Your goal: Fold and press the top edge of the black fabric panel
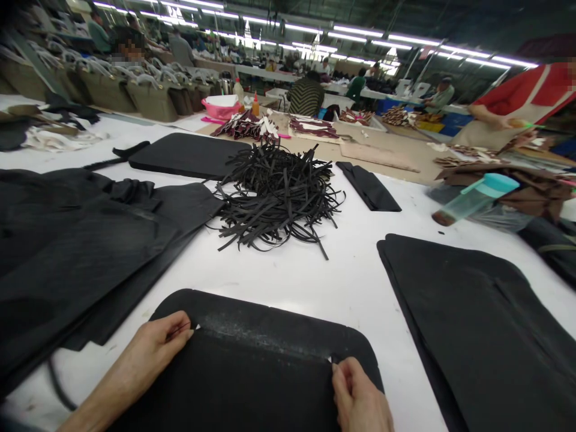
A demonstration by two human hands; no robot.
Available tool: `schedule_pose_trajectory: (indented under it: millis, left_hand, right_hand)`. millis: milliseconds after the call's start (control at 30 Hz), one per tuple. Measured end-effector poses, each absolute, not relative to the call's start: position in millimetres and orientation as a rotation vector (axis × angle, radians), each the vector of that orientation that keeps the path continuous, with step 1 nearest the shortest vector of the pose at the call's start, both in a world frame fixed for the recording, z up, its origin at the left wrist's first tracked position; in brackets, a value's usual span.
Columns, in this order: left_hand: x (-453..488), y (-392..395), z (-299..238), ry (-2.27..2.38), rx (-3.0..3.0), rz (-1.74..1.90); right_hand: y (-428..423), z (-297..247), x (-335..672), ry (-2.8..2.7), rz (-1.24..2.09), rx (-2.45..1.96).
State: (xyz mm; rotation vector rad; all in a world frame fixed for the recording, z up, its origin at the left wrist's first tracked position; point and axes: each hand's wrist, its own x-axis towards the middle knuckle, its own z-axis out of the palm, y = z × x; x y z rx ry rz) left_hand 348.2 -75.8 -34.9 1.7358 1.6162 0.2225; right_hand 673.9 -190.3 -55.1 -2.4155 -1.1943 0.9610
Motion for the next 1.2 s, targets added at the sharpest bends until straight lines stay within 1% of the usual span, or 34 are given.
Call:
schedule_pose_trajectory:
  millis: [200, 300, 367, 400, 467, 533, 567, 633, 667, 767, 967, 1200]
  left_hand:
    - [348.4, -80.8, -33.7, 1.769, 1.896, 0.072]
    - [341.0, -81.2, -38.4, 1.803, 1.899, 0.152]
    - [334.7, -82.8, -41.9, 1.776, 1.941, 0.283]
    - [332.5, -84.7, -43.0, 1.754, 1.993, 0.383]
    - [333.4, -91.1, -43.4, 1.657, 2.180, 0.629]
    - [343.1, -99.4, -42.4, 1.418, 2.452, 0.826]
    - [350.9, -103.4, -42.2, 1.258, 2.597, 0.863]
    - [368.5, -109.6, -44.6, 0.922, 2.847, 0.839]
    - [376.4, -111.5, -47.7, 0.785, 2.942, 0.807]
    - [389.1, -113.2, -62.9, 0.583, 3.081, 0.681]
    - [386.1, -112.8, -81.4, 0.583, 3.002, 0.526]
    - [384.4, -112.3, -52.7, 0.609, 3.012, 0.419]
  right_hand:
    - [-189.3, -55.1, 665.4, -1.095, 0.692, -2.354]
    - [-191.8, -50.0, 667.0, -1.088, 0.693, -2.319]
    - [-196.1, -45.4, 670.3, -1.102, 0.655, -2.352]
    - [-198.6, -43.4, 671.2, -1.135, 0.565, -2.373]
    - [-202.3, -41.6, 667.9, -1.313, 0.270, -2.343]
    - [-201.6, -43.7, 654.6, -1.627, -0.017, -2.155]
    - [-199.1, -46.2, 644.0, -1.802, -0.111, -2.016]
    - [-190.9, -53.7, 618.2, -2.039, -0.237, -1.766]
    - [-186.2, -58.0, 605.2, -2.073, -0.271, -1.699]
    - [-175.2, -70.2, 577.1, -2.034, -0.375, -1.660]
    - [-173.4, -78.4, 572.5, -2.174, -0.387, -1.708]
    - [-179.9, -88.2, 592.0, -2.271, -0.485, -1.640]
